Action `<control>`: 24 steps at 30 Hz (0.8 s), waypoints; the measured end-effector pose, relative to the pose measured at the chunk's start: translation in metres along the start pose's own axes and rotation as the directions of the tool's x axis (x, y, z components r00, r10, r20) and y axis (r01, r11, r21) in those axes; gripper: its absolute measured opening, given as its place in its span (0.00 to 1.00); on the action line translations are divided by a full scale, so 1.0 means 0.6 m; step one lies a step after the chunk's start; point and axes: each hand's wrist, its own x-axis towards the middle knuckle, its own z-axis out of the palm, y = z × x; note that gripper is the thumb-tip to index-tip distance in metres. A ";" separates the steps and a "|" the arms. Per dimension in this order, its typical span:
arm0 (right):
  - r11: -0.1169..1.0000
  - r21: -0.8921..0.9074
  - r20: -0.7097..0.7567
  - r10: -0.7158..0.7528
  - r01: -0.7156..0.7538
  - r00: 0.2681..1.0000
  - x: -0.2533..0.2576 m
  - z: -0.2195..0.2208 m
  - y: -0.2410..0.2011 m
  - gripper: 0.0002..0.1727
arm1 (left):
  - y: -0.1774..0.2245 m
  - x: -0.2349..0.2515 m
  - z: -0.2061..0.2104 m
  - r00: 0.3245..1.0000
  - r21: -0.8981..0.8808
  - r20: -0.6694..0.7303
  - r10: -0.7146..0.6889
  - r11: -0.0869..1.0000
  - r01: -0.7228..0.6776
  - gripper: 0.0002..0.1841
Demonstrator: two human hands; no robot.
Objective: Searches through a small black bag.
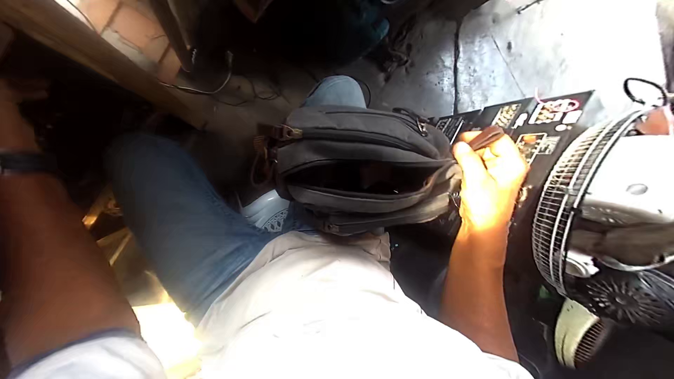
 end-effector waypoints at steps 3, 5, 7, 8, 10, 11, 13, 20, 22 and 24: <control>0.997 -0.078 0.051 -0.017 0.021 0.999 0.009 -0.015 0.003 0.13 | -0.007 -0.150 -0.034 0.984 -0.142 0.157 0.085 0.988 -0.062 0.14; 0.992 -0.103 0.078 -0.062 0.070 0.995 0.018 -0.026 0.001 0.14 | 0.000 -0.246 -0.053 0.992 -0.194 0.105 -0.067 0.977 0.086 0.14; 0.988 -0.085 0.096 -0.117 0.125 0.988 0.024 -0.035 -0.004 0.12 | 0.024 -0.331 -0.069 0.954 -0.271 0.142 -0.266 0.916 0.296 0.09; 0.986 -0.070 0.105 -0.144 0.152 0.984 0.028 -0.037 -0.005 0.11 | 0.029 -0.364 -0.075 0.924 -0.276 0.191 -0.330 0.886 0.373 0.07; 0.984 -0.047 0.130 -0.164 0.171 0.978 0.036 -0.036 -0.005 0.10 | 0.032 -0.419 -0.078 0.858 -0.216 0.304 -0.413 0.848 0.484 0.08; 0.984 -0.040 0.139 -0.164 0.171 0.977 0.039 -0.033 -0.004 0.10 | 0.025 -0.436 -0.082 0.842 -0.199 0.339 -0.419 0.843 0.499 0.08; 0.984 -0.025 0.147 -0.170 0.176 0.974 0.045 -0.025 0.000 0.10 | 0.023 -0.452 -0.087 0.830 -0.159 0.370 -0.418 0.851 0.500 0.07; 0.981 -0.033 0.198 -0.183 0.193 0.963 0.052 -0.022 0.010 0.12 | 0.047 -0.450 -0.098 0.768 0.270 0.375 -0.520 0.853 0.446 0.15; 0.981 -0.042 0.202 -0.179 0.191 0.963 0.049 -0.030 0.011 0.12 | 0.053 -0.439 -0.103 0.819 0.542 0.290 -0.495 0.791 0.286 0.28; 0.981 -0.039 0.204 -0.180 0.192 0.962 0.048 -0.042 0.008 0.13 | 0.070 -0.418 -0.097 0.878 0.709 0.244 -0.412 0.693 0.128 0.39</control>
